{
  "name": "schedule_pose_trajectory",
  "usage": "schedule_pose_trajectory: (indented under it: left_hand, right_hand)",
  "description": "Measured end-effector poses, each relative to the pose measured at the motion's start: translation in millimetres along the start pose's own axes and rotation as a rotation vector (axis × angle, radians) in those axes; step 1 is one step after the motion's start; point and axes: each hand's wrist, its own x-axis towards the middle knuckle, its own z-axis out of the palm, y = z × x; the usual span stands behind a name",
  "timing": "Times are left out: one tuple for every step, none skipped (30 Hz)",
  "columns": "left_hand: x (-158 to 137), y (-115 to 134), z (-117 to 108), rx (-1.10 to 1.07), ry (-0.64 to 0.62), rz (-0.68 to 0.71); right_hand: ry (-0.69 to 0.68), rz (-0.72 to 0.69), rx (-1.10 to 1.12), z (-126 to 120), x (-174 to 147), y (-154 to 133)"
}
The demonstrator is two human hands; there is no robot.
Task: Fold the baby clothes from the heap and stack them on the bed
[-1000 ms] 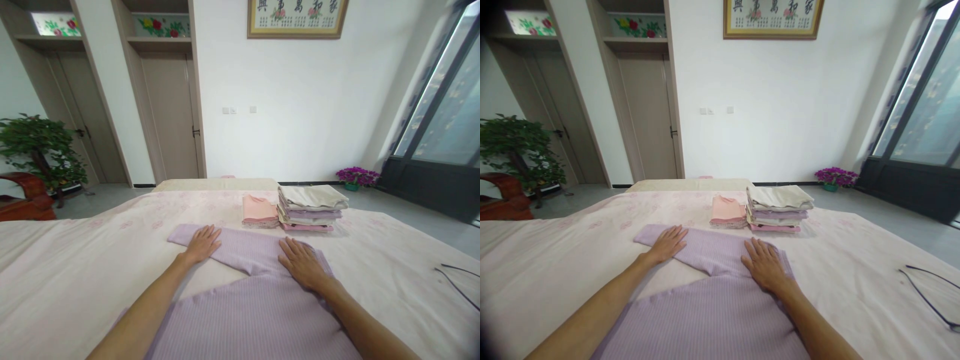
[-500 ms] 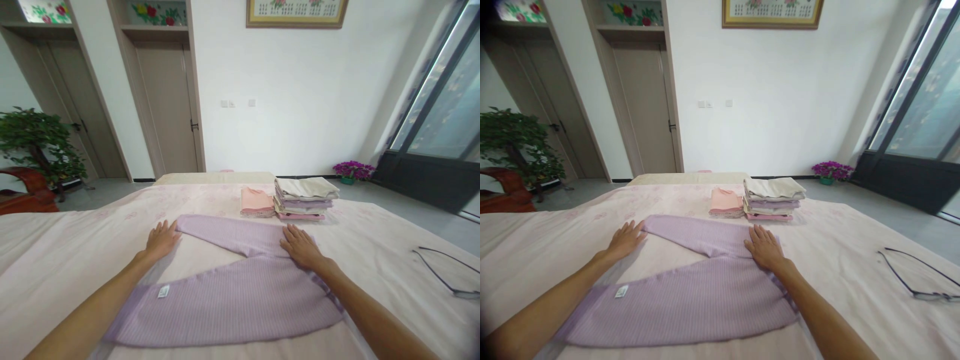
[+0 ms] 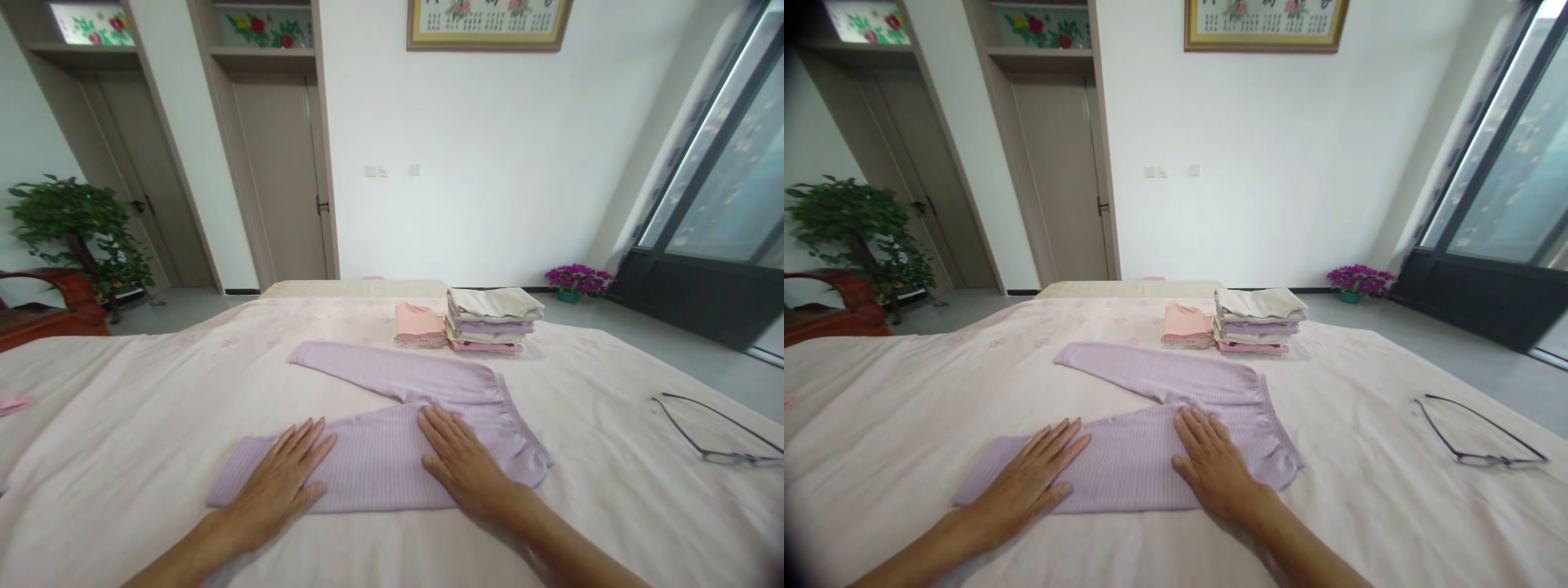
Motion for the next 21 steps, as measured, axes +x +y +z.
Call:
schedule_pose_trajectory:
  left_hand:
    - [-9.0,-12.9,-0.6,0.022,0.008,-0.037]
    - [-18.2,-25.2,-0.8,0.042,0.02,-0.074]
    - [-27.1,-36.7,-0.5,0.059,0.032,-0.109]
    - [-35.4,-47.4,0.2,0.07,0.047,-0.143]
    - [-42.6,-57.2,1.2,0.073,0.06,-0.17]
    - [-48.1,-66.3,2.1,0.065,0.071,-0.188]
    - [-51.6,-74.9,2.5,0.043,0.078,-0.197]
    - [-52.4,-82.9,1.9,0.005,0.079,-0.203]
    - [-50.3,-90.4,-0.2,-0.046,0.077,-0.222]
    - [-45.1,-97.3,-3.8,-0.106,0.073,-0.262]
    - [-36.7,-103.6,-9.1,-0.168,0.073,-0.322]
    - [-25.4,-109.3,-15.8,-0.221,0.085,-0.393]
    - [-11.7,-114.3,-23.2,-0.262,0.108,-0.468]
    - [3.9,-118.9,-30.8,-0.292,0.147,-0.534]
    - [20.5,-123.2,-37.8,-0.312,0.194,-0.582]
    - [37.6,-127.3,-43.6,-0.334,0.238,-0.626]
    - [54.5,-131.4,-47.8,-0.359,0.277,-0.674]
    - [70.6,-135.6,-50.0,-0.373,0.304,-0.712]
    - [85.6,-139.7,-50.3,-0.386,0.325,-0.752]
    - [99.4,-143.7,-48.9,-0.395,0.342,-0.788]
    - [111.8,-147.3,-46.3,-0.402,0.357,-0.82]
  right_hand:
    - [0.011,0.022,-0.019,0.0,-8.3,14.5]
    - [0.018,0.05,-0.036,-0.1,-17.0,28.7]
    - [0.022,0.086,-0.05,-0.4,-25.6,41.8]
    - [0.024,0.119,-0.057,-1.1,-33.5,53.3]
    - [0.025,0.145,-0.053,-2.4,-40.1,62.8]
    - [0.02,0.17,-0.038,-4.4,-44.9,70.5]
    - [0.008,0.193,-0.009,-7.2,-47.3,76.7]
    - [-0.013,0.216,0.033,-10.9,-47.1,81.7]
    - [-0.038,0.244,0.085,-15.4,-44.5,86.3]
    - [-0.057,0.282,0.142,-20.4,-39.7,91.1]
    - [-0.059,0.333,0.193,-25.8,-33.3,96.6]
    - [-0.039,0.394,0.227,-31.0,-25.8,103.3]
    - [0.002,0.46,0.235,-35.7,-18.1,111.4]
    - [0.055,0.534,0.215,-39.4,-10.5,120.9]
    - [0.106,0.613,0.173,-41.7,-3.7,131.7]
    - [0.137,0.693,0.127,-42.3,2.2,143.4]
    - [0.136,0.765,0.101,-41.2,7.1,155.7]
    - [0.107,0.828,0.105,-38.5,10.9,167.9]
    - [0.06,0.875,0.134,-34.7,13.7,179.6]
    - [0.012,0.898,0.177,-30.1,15.8,190.2]
    - [-0.023,0.899,0.221,-25.4,17.3,199.4]
